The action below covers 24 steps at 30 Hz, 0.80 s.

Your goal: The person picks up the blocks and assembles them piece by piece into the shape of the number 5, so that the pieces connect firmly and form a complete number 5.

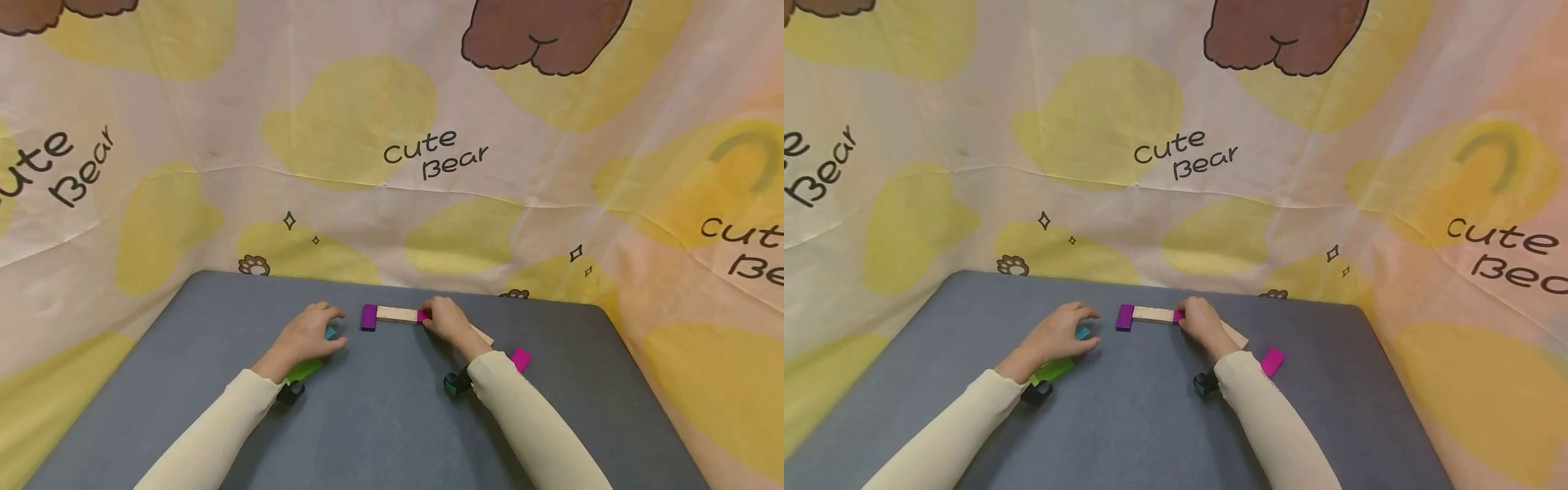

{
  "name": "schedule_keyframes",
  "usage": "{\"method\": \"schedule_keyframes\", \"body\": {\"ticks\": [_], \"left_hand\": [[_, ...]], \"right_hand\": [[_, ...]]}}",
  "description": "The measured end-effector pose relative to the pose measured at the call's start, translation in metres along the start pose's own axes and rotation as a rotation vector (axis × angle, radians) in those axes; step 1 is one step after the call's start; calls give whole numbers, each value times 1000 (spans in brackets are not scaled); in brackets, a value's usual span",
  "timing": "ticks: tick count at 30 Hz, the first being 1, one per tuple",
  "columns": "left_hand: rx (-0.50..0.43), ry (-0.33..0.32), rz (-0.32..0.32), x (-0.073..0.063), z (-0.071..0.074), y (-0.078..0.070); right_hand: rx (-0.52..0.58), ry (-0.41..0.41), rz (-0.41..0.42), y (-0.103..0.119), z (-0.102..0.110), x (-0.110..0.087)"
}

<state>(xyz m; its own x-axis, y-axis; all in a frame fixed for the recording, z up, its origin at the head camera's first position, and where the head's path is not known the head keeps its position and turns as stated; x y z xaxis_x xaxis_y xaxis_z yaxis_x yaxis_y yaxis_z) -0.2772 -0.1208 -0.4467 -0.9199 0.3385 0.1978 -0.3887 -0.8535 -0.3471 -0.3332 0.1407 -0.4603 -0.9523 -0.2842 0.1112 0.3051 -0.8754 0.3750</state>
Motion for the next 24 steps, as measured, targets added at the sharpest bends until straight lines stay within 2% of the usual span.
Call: {"method": "schedule_keyframes", "body": {"ticks": [11,24], "left_hand": [[-36,41,26,-2,-3,21],[-18,65,31,2,-8,28]], "right_hand": [[-7,-2,1,0,-2,1],[-8,-22,1,1,0,-1]]}}
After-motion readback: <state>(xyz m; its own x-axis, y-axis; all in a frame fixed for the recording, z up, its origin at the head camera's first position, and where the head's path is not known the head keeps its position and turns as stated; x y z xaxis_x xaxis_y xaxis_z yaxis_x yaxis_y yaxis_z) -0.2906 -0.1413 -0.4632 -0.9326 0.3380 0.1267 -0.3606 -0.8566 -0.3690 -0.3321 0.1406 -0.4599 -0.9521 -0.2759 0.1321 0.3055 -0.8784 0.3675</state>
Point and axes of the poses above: each hand's wrist, its own x-axis towards the middle knuckle, its own z-axis out of the back of the hand, y = z × x, the point moved 5 cm from there along x, towards the middle knuckle, and after that the axes turned 5 degrees about -y, right-handed, at the moved point
